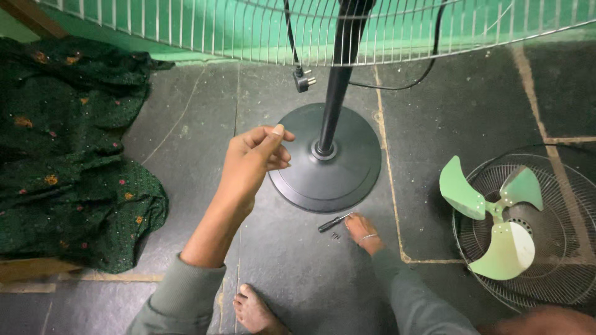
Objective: The person reassembles a standing electric fan by attaching the front wire cage to the motor housing and securing it with a screw. The fan blades remain detached and are not installed during the clip.
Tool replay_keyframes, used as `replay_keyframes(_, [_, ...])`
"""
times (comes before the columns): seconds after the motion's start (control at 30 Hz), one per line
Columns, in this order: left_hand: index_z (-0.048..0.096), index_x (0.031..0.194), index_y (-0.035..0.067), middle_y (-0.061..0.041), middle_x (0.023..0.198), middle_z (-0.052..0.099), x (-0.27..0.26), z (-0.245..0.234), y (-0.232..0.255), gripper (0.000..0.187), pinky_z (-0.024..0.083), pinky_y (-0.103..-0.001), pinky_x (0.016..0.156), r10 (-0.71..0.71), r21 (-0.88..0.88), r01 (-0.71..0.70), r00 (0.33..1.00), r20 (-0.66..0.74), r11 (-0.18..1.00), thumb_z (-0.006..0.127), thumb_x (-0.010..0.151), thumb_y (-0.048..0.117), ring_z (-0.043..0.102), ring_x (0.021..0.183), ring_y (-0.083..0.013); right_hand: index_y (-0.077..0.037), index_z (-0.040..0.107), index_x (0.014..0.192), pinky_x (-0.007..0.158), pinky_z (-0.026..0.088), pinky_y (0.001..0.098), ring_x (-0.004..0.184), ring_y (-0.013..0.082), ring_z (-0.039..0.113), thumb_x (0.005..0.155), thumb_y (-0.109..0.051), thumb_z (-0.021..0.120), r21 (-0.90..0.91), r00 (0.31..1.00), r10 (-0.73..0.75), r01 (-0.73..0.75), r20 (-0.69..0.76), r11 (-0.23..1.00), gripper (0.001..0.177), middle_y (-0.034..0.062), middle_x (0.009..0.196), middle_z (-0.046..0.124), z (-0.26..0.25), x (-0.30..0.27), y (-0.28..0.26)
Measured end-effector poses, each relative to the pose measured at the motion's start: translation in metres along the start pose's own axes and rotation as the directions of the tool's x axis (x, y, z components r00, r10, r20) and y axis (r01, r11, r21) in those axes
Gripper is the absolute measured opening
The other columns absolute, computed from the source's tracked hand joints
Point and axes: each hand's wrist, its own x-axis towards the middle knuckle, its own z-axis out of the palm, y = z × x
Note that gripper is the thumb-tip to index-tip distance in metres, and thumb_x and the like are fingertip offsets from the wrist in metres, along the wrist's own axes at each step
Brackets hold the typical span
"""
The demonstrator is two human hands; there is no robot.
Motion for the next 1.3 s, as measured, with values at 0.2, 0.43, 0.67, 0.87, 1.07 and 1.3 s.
replay_keyframes(0.2, [0.074, 0.098, 0.002, -0.002, 0.073, 0.065, -0.010, 0.011, 0.012, 0.031, 0.054, -0.026, 0.067, 0.179, -0.081, -0.180, 0.984, -0.017, 0.980, 0.062, 0.102, 0.030, 0.062, 0.067, -0.0087, -0.006, 0.069, 0.087, 0.080, 0.055, 0.0426, 0.092, 0.0327, 0.069, 0.089, -0.007, 0.062, 0.278, 0.983, -0.059, 0.107, -0.175, 0.955, 0.007, 0.0144, 0.089, 0.070, -0.049, 0.013, -0.004])
replay_keyframes(0.43, [0.077, 0.100, 0.007, -0.009, 0.079, 0.073, -0.033, 0.033, 0.042, 0.023, 0.054, -0.033, 0.067, 0.581, 0.598, -0.419, 0.808, -0.097, 0.683, 0.071, 0.093, 0.028, 0.073, 0.072, -0.0222, -0.002, 0.074, 0.091, 0.065, 0.055, 0.0262, 0.067, 0.0088, 0.067, 0.090, -0.009, 0.073, 0.909, 0.959, 0.112, 0.206, -0.262, 0.363, 0.007, 0.0022, 0.076, 0.073, -0.220, 0.064, -0.064])
replay_keyframes(0.67, [0.075, 0.103, 0.005, -0.012, 0.087, 0.076, -0.059, 0.055, 0.087, 0.022, 0.058, -0.033, 0.068, 0.723, 0.462, -0.633, 0.690, -0.026, 0.621, 0.074, 0.086, 0.020, 0.076, 0.075, -0.0231, 0.003, 0.076, 0.097, 0.067, 0.056, 0.0242, 0.075, 0.0088, 0.067, 0.090, -0.006, 0.077, 0.741, 0.837, 0.079, 0.431, -0.542, 0.515, 0.012, 0.0051, 0.085, 0.074, -0.450, 0.025, -0.145])
replay_keyframes(0.87, [0.076, 0.092, 0.002, -0.011, 0.076, 0.077, -0.077, 0.083, 0.121, 0.020, 0.056, -0.029, 0.063, 0.673, 0.294, -0.632, 0.737, -0.058, 0.717, 0.075, 0.092, 0.022, 0.073, 0.067, -0.0126, 0.001, 0.074, 0.100, 0.075, 0.061, 0.0241, 0.084, 0.0090, 0.073, 0.088, -0.004, 0.074, 0.610, 0.735, -0.017, 0.575, -0.677, 0.546, 0.013, 0.0032, 0.094, 0.076, -0.540, -0.041, -0.186])
replay_keyframes(1.07, [0.065, 0.087, -0.001, -0.010, 0.071, 0.074, -0.076, 0.104, 0.130, 0.023, 0.056, -0.027, 0.057, 0.585, 0.122, -0.575, 0.806, -0.085, 0.809, 0.074, 0.093, 0.019, 0.070, 0.062, -0.0089, -0.001, 0.075, 0.098, 0.071, 0.059, 0.0257, 0.079, 0.0125, 0.074, 0.081, -0.002, 0.077, 0.199, 0.547, -0.186, 0.568, -0.816, 0.799, 0.017, 0.0066, 0.090, 0.075, -0.559, -0.083, -0.209])
replay_keyframes(1.3, [0.060, 0.110, 0.000, -0.006, 0.083, 0.073, -0.062, 0.113, 0.123, 0.015, 0.060, -0.027, 0.065, 0.619, -0.159, -0.602, 0.779, 0.095, 0.782, 0.064, 0.101, 0.011, 0.069, 0.074, -0.0100, 0.001, 0.074, 0.098, 0.073, 0.061, 0.0255, 0.083, 0.0130, 0.074, 0.083, 0.000, 0.076, 0.253, 0.561, -0.168, 0.594, -0.811, 0.764, 0.015, 0.0075, 0.092, 0.073, -0.570, -0.098, -0.203])
